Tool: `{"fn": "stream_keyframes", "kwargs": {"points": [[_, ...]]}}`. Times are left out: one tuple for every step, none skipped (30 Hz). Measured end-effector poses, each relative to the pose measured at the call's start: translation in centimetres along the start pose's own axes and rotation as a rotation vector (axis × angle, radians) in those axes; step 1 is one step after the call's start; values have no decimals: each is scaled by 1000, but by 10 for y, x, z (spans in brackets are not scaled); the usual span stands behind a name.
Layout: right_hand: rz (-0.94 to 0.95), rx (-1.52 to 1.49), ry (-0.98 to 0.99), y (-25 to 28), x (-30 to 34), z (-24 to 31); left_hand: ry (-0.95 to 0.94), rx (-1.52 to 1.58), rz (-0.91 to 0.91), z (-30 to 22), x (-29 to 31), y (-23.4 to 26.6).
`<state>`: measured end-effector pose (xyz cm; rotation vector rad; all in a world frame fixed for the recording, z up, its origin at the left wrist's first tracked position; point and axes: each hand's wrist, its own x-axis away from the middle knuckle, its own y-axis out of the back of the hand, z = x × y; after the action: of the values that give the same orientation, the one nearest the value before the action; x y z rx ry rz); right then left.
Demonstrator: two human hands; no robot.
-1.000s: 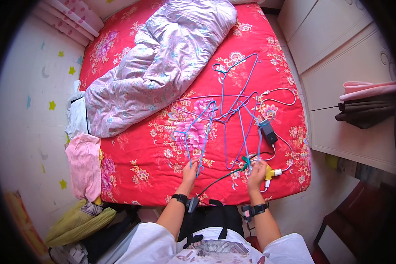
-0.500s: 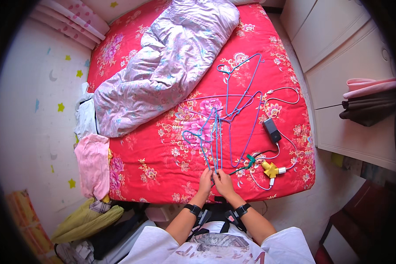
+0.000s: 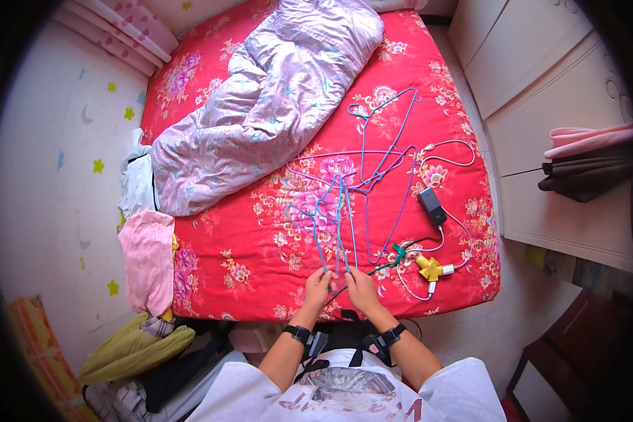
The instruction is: Fold various pieces of clothing on a bed and hang up plastic clothes hangers.
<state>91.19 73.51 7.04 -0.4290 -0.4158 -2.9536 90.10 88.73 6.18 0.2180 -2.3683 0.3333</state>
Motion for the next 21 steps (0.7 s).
{"fn": "stream_keyframes", "kwargs": {"points": [[-101,59,88,6,0,4,26,-35,-49,-10,4,2],[-111,176,129,21,-1,12,-116,-260,-108,-15,0,20],[-83,306,165,43,0,20,-301,-561,-182,-19,7,42],[-62,367,168,70,0,40,-423,-695,-237,-34,14,56],[-58,474,171,105,2,54,-422,-753,-255,-66,28,54],[-102,485,232,134,2,78,-522,-761,-284,-77,32,79],[-141,504,301,163,4,93,-419,-810,-288,-109,48,80],[-178,487,385,186,6,116,-458,-867,-311,-126,59,98],[-139,520,407,209,7,133,-347,-815,-340,-134,62,117],[-52,533,419,232,8,141,-341,-828,-305,-143,68,134],[31,550,423,247,9,148,-334,-842,-262,-151,73,140],[23,557,425,251,7,154,-341,-838,-255,-154,75,142],[116,576,440,252,5,161,-348,-874,-115,-161,79,138],[212,593,451,251,5,166,-352,-909,25,-166,84,133],[210,598,451,245,3,168,-354,-905,29,-168,90,125],[198,519,567,235,1,169,-334,-902,167,-173,98,105],[190,432,684,222,-1,166,-309,-900,297,-176,108,91],[189,432,681,212,-1,160,-203,-847,374,-176,114,84],[192,336,691,199,-2,154,-204,-847,360,-168,119,85],[186,247,692,191,-1,145,-137,-748,415,-157,120,86],[265,205,645,183,3,128,-70,-649,469,-148,121,87]]}}
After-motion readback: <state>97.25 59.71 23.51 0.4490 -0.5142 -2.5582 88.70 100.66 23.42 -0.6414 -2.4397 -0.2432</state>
